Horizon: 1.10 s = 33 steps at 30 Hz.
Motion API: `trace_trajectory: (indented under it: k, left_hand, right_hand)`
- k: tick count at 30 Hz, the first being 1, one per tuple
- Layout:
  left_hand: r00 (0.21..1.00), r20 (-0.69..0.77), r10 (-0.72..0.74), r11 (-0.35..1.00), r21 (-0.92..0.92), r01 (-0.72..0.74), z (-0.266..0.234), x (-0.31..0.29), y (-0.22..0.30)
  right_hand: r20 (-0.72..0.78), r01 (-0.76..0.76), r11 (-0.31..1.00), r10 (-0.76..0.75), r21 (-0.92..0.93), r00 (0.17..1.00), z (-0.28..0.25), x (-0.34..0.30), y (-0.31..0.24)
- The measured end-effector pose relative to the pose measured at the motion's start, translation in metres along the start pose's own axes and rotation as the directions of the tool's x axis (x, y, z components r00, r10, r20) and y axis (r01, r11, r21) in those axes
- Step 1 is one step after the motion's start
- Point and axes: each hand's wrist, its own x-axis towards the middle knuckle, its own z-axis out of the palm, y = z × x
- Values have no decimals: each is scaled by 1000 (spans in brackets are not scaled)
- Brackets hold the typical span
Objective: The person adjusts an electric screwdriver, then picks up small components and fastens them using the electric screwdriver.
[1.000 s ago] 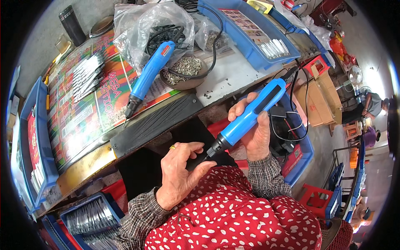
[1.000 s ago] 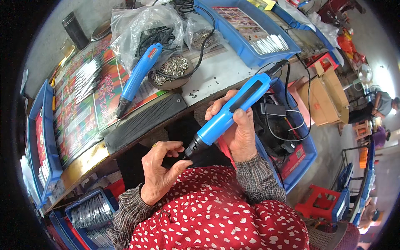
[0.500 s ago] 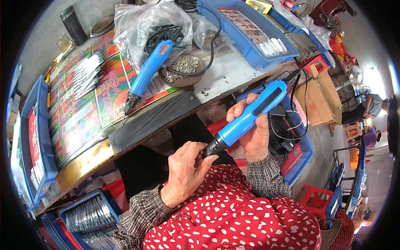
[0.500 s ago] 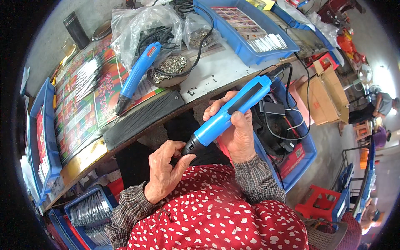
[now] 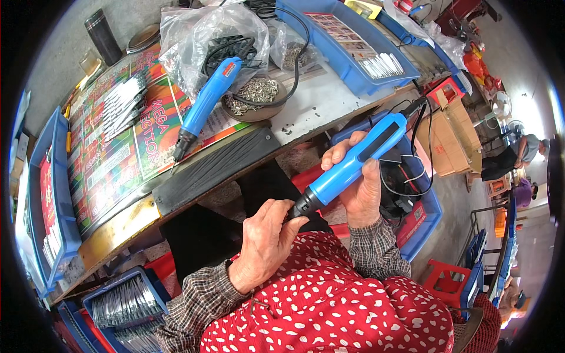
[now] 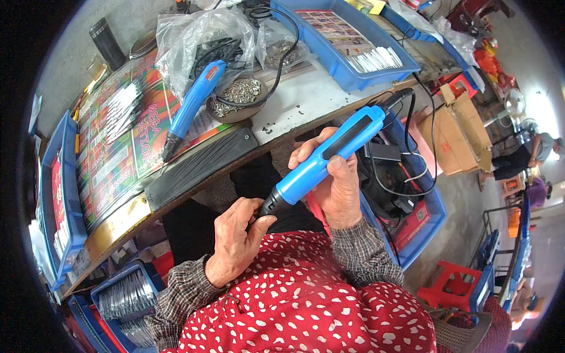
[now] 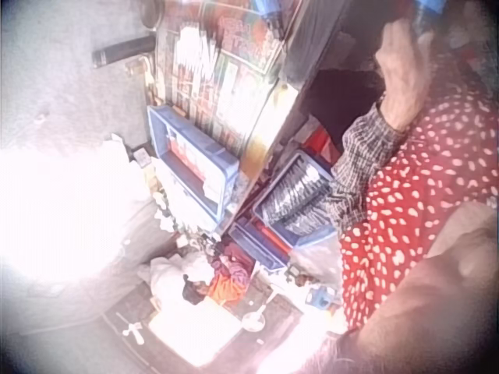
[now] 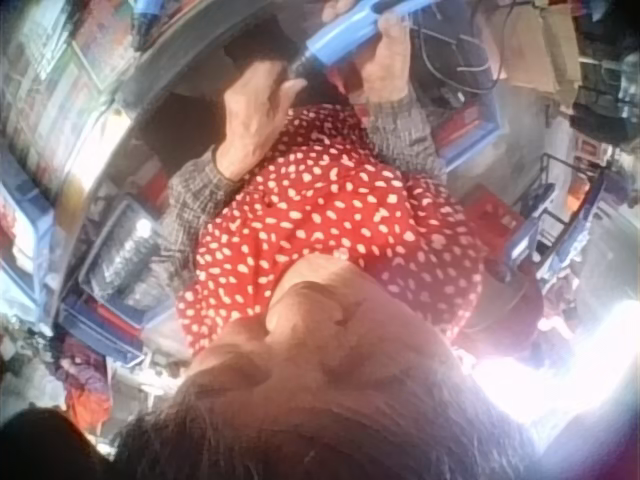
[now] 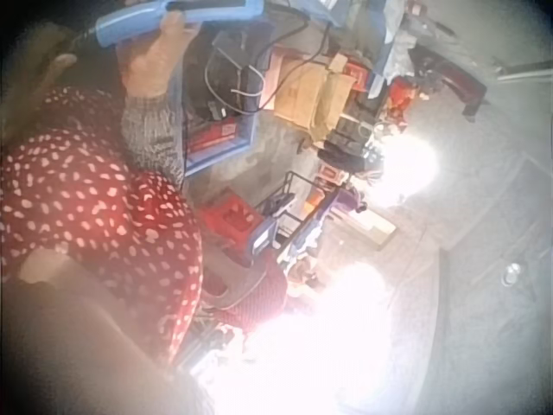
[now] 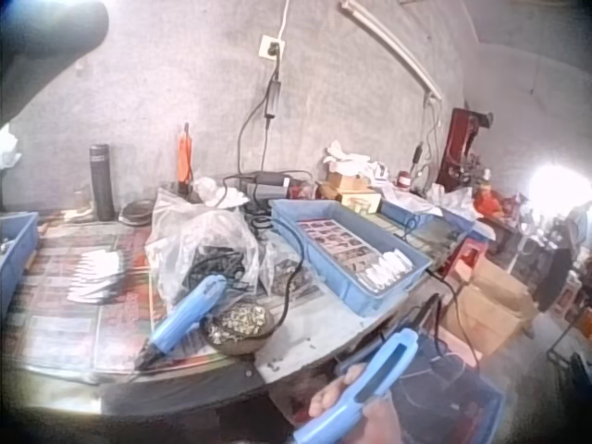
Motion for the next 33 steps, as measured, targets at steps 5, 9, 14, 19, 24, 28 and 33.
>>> trace_trajectory:
  k: [5,9,14,19,24,28,33]
  left_hand:
    - [1000,11,7,1000,15,-7,0,0,-1]
    - [1000,5,9,1000,-6,-9,2,-2,-5]
    - [1000,19,22,999,-42,-21,3,-1,-5]
    - [998,50,29,997,-68,-26,3,-2,-8]
    - [991,120,-60,992,-106,73,-1,-2,-6]
    - [998,66,-22,997,-76,27,-1,-2,-6]
    - [999,48,20,998,-56,-17,1,-3,-9]
  right_hand:
    - [0,12,1000,-12,-4,1000,-1,0,1]
    - [-20,3,1000,-3,-12,1000,-2,-1,2]
    - [-21,9,999,-9,-32,1000,-4,-2,0]
    - [-22,13,999,-14,-36,1000,-4,-2,0]
    - [-32,-1,999,-1,-36,999,-4,-3,2]
    - [-21,6,999,-6,-34,1000,-2,-2,1]
    - [-19,12,999,-12,-44,1000,-3,-2,2]
